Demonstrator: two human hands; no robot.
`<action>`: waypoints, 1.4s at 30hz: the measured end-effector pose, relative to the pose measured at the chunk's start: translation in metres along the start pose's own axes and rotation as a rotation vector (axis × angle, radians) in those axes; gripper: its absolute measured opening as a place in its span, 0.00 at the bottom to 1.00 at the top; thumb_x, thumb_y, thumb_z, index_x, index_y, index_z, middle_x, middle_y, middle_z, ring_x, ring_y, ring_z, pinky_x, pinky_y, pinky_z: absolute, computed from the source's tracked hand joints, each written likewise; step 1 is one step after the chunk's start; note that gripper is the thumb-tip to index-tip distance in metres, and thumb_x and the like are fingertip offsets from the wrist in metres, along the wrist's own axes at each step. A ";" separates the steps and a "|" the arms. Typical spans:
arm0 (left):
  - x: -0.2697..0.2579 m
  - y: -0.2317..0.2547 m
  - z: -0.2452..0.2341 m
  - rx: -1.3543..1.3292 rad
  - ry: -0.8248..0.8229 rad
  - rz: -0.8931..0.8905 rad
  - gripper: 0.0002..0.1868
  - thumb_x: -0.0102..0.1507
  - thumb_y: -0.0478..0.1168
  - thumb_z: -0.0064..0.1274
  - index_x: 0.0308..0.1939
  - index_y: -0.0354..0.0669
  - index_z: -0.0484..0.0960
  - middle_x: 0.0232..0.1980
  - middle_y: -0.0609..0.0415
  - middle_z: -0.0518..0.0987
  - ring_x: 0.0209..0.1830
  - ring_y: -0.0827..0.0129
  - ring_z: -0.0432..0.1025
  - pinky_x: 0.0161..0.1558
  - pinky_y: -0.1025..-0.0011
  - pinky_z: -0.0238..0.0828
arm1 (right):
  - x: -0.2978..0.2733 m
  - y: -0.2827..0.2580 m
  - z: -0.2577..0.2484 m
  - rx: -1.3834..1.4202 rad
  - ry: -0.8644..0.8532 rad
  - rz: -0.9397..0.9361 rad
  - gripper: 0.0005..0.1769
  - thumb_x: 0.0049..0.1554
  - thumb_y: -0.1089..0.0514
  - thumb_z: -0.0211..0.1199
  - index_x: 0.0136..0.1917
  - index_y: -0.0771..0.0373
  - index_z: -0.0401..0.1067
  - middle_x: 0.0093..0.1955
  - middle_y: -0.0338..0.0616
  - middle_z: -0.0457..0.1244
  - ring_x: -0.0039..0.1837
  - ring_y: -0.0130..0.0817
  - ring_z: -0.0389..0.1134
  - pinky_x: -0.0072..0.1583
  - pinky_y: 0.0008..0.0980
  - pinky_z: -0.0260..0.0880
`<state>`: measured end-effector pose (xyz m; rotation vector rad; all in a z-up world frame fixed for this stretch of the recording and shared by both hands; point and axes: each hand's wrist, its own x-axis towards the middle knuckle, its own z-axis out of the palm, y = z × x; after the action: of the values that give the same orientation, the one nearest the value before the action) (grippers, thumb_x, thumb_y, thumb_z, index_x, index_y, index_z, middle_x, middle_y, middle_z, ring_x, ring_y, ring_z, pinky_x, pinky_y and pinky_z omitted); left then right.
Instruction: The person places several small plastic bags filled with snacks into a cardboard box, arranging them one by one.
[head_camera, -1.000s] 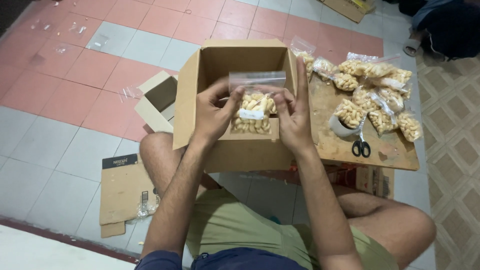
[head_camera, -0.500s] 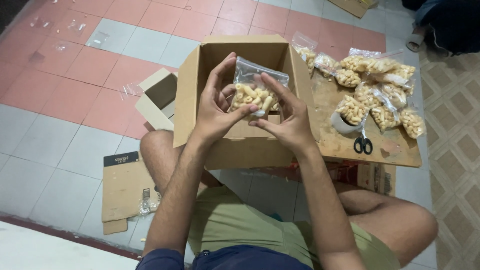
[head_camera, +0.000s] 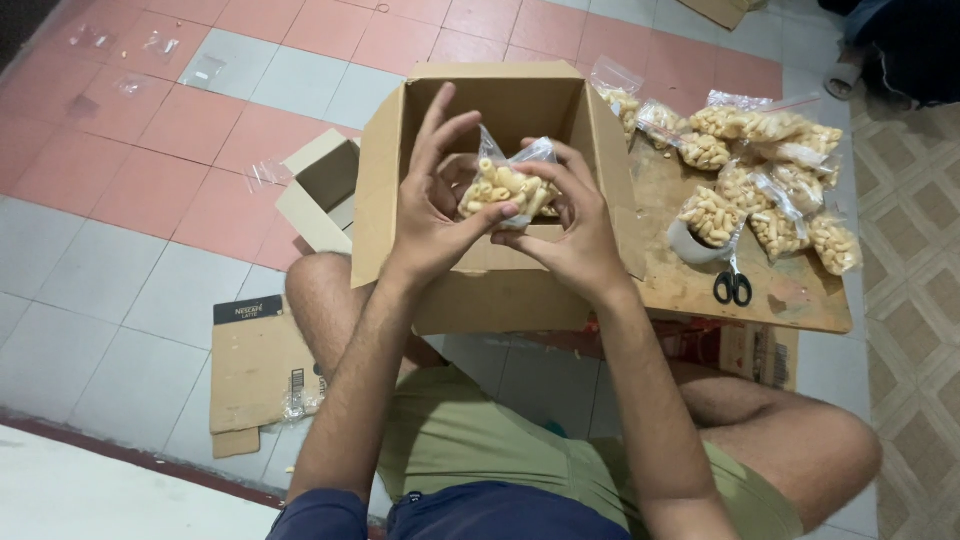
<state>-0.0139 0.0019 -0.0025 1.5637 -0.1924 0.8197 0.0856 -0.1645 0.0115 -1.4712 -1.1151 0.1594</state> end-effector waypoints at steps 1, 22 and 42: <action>0.001 0.001 0.001 0.001 -0.001 -0.001 0.43 0.65 0.33 0.74 0.79 0.47 0.65 0.92 0.47 0.43 0.64 0.66 0.78 0.61 0.74 0.86 | 0.001 0.000 -0.001 0.001 0.001 0.001 0.35 0.51 0.64 0.83 0.68 0.57 0.71 0.78 0.51 0.55 0.81 0.47 0.60 0.73 0.37 0.78; 0.011 -0.018 0.000 0.243 -0.061 -0.035 0.35 0.64 0.37 0.74 0.73 0.50 0.76 0.64 0.50 0.84 0.61 0.57 0.82 0.64 0.60 0.79 | 0.000 0.024 -0.003 0.162 0.208 0.098 0.41 0.56 0.66 0.82 0.75 0.55 0.63 0.65 0.43 0.67 0.66 0.28 0.68 0.69 0.32 0.71; 0.014 -0.015 -0.003 0.478 -0.004 -0.169 0.37 0.64 0.37 0.71 0.73 0.40 0.69 0.57 0.36 0.85 0.57 0.40 0.82 0.56 0.49 0.82 | -0.003 0.065 -0.007 0.063 0.485 0.044 0.29 0.66 0.61 0.72 0.76 0.50 0.65 0.71 0.41 0.62 0.73 0.39 0.63 0.67 0.41 0.74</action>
<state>0.0033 0.0120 -0.0061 1.9965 0.1444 0.7628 0.1229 -0.1594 -0.0424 -1.3812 -0.6787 -0.1281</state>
